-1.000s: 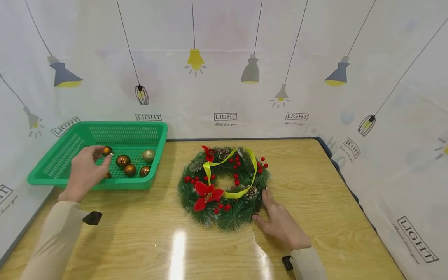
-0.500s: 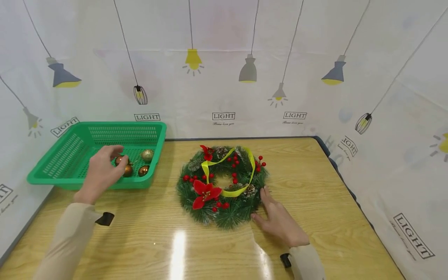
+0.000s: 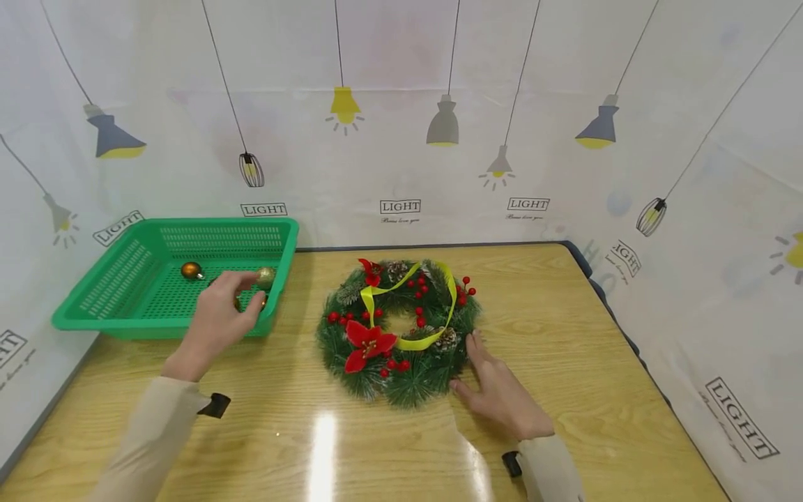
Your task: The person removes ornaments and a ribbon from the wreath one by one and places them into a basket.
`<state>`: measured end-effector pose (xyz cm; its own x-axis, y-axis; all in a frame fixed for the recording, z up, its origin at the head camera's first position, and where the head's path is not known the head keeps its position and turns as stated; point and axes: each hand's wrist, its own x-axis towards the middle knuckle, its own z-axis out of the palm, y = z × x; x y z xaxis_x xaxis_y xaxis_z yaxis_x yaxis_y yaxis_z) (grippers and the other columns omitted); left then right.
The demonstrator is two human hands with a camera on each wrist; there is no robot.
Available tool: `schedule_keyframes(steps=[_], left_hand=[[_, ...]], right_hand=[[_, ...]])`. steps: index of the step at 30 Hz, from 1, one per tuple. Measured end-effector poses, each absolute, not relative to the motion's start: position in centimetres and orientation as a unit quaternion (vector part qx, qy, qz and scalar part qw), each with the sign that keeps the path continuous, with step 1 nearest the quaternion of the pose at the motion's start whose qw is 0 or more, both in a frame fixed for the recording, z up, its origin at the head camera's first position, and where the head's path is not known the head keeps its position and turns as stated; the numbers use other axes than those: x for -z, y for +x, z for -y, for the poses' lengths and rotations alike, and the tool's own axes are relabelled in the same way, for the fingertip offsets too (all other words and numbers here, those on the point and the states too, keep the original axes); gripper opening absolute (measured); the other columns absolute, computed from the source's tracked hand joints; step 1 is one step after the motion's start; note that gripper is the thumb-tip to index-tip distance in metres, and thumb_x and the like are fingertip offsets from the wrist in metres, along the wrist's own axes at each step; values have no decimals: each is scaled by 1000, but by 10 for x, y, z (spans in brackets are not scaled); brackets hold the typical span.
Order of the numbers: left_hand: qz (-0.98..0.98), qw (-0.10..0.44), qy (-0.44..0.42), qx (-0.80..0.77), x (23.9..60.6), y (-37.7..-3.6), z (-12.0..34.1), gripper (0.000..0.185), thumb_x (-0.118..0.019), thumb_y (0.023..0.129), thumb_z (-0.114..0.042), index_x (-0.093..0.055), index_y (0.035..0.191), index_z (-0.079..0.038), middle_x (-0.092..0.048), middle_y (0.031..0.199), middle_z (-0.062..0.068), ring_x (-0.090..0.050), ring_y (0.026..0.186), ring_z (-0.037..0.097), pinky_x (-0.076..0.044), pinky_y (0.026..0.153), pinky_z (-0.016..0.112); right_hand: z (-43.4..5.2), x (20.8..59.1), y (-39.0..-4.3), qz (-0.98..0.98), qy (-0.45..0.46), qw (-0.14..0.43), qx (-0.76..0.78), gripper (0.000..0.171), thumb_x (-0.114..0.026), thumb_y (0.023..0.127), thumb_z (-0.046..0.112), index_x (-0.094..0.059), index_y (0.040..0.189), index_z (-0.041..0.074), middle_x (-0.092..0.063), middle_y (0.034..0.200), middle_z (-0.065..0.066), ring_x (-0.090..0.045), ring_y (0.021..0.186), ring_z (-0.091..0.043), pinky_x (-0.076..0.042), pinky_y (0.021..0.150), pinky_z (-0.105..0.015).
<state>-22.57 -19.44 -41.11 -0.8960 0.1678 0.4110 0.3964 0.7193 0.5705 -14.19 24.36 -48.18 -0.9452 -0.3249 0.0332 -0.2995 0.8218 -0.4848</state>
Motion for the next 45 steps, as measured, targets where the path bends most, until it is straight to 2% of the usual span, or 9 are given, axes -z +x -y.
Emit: schedule_keyframes(steps=[7,10,12,14,20,27,31,39,45], left_hand=[[910,166,-172,339,415,-225,170,32,-64,96,-3,-61,125,10,-62,118,25,-61,108,39,-57,88,52],[909,165,-182,338,416,-224,158,32,-65,95,-3,-62,124,10,-63,117,25,-62,107,39,-58,88,51],[908,163,-190,337,417,-223,150,32,-65,95,-4,-62,124,9,-64,117,24,-62,107,38,-58,88,50],[905,159,-200,339,418,-222,141,31,-66,95,-5,-63,124,8,-64,117,24,-63,106,37,-58,88,49],[896,150,-217,357,413,-220,117,32,-66,95,-6,-63,125,6,-65,119,22,-63,108,36,-58,90,48],[901,139,-233,338,412,-219,98,30,-67,95,-8,-65,122,5,-67,117,20,-65,107,35,-58,91,46],[899,114,-240,347,415,-218,89,30,-66,95,-7,-65,123,5,-66,118,19,-65,109,34,-58,94,45],[888,113,-269,355,418,-216,64,27,-66,96,-6,-66,121,4,-67,116,19,-67,108,33,-58,94,45],[884,55,-289,364,417,-215,38,28,-63,100,-12,-64,126,0,-64,122,17,-65,113,34,-57,94,44]], right_hand=[[-245,484,-143,-954,-166,27,250,87,-70,96,28,-20,154,-15,-15,160,-37,-72,95,-39,-40,111,-54],[-245,486,-143,-953,-166,25,251,87,-70,96,27,-20,153,-15,-15,159,-38,-70,104,-44,-40,111,-55],[-246,487,-144,-953,-166,22,251,86,-70,96,27,-21,153,-16,-15,159,-38,-62,117,-50,-40,111,-56],[-246,487,-143,-953,-167,19,252,86,-70,96,26,-21,153,-16,-14,159,-39,-57,123,-52,-39,111,-57],[-247,485,-143,-952,-169,14,255,86,-71,95,24,-21,153,-16,-15,159,-39,-60,119,-51,-40,110,-56],[-248,486,-143,-950,-170,16,260,87,-70,96,24,-20,154,-16,-14,159,-38,-53,127,-53,-39,111,-56],[-248,487,-144,-950,-175,12,259,87,-71,95,24,-20,153,-16,-14,159,-39,-58,122,-52,-41,110,-55],[-250,486,-143,-951,-177,4,252,86,-71,95,25,-22,152,-18,-17,158,-40,-47,131,-55,-38,112,-57],[-249,486,-141,-949,-174,16,261,85,-69,97,26,-21,153,-17,-15,159,-38,-44,135,-53,-35,114,-57]])
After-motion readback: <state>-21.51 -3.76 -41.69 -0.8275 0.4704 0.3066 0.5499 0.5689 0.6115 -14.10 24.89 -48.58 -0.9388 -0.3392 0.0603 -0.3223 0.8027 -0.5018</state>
